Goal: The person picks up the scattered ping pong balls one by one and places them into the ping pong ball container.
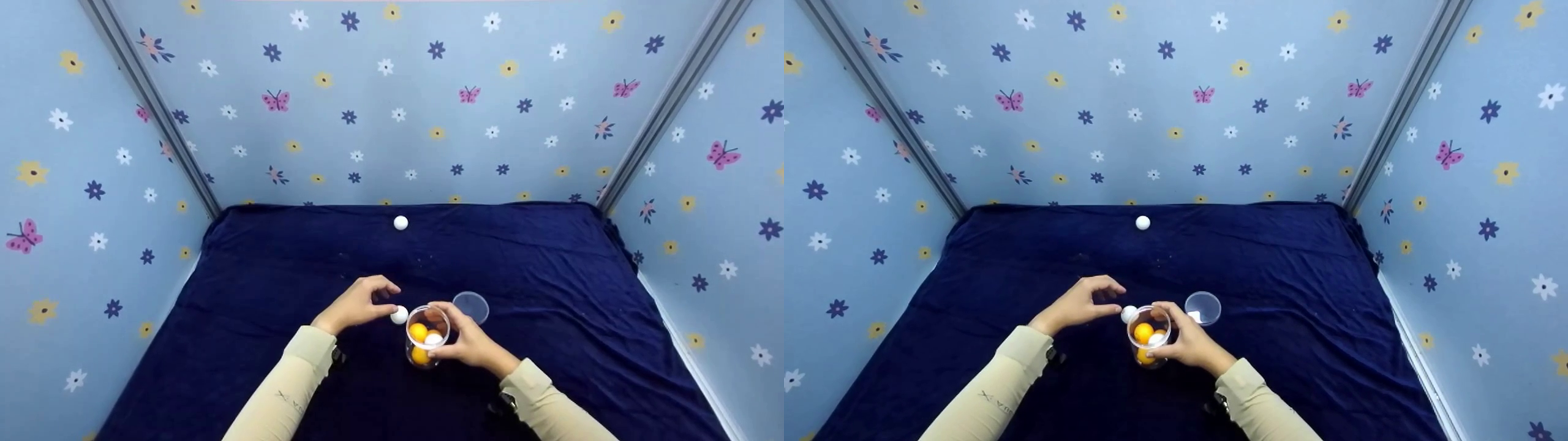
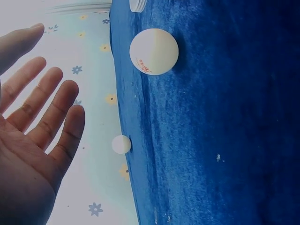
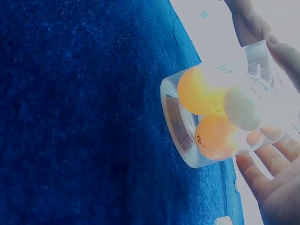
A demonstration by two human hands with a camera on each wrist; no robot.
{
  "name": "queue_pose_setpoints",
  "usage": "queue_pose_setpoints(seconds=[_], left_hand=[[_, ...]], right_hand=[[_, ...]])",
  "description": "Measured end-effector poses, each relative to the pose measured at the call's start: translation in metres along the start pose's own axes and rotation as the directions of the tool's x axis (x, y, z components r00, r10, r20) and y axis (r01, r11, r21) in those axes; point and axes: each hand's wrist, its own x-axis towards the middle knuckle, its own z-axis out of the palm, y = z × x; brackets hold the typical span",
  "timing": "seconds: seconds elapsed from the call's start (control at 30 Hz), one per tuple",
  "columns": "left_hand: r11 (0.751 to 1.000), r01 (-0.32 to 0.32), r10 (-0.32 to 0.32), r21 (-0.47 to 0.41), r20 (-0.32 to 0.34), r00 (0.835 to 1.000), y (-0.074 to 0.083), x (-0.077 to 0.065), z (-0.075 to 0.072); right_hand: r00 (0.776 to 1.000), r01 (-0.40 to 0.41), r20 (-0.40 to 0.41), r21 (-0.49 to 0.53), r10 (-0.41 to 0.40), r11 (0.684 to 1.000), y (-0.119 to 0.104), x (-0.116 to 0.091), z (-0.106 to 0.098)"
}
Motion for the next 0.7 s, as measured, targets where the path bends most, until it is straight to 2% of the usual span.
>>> queue_pose_setpoints(seconds=[0.3,0.7], left_hand=[[0.998,0.051,-0.051,-0.021,0.005,0.999,-0.007,-0.003,0.002],[0.997,0.071,-0.071,-0.037,0.016,0.997,-0.016,-0.008,0.004]], right_hand=[[1.0,-0.009,-0.002,-0.014,0.009,1.0,-0.001,0.0,0.0],[1.0,-0.017,-0.004,-0.036,0.017,0.999,0.0,0.0,0.0]])
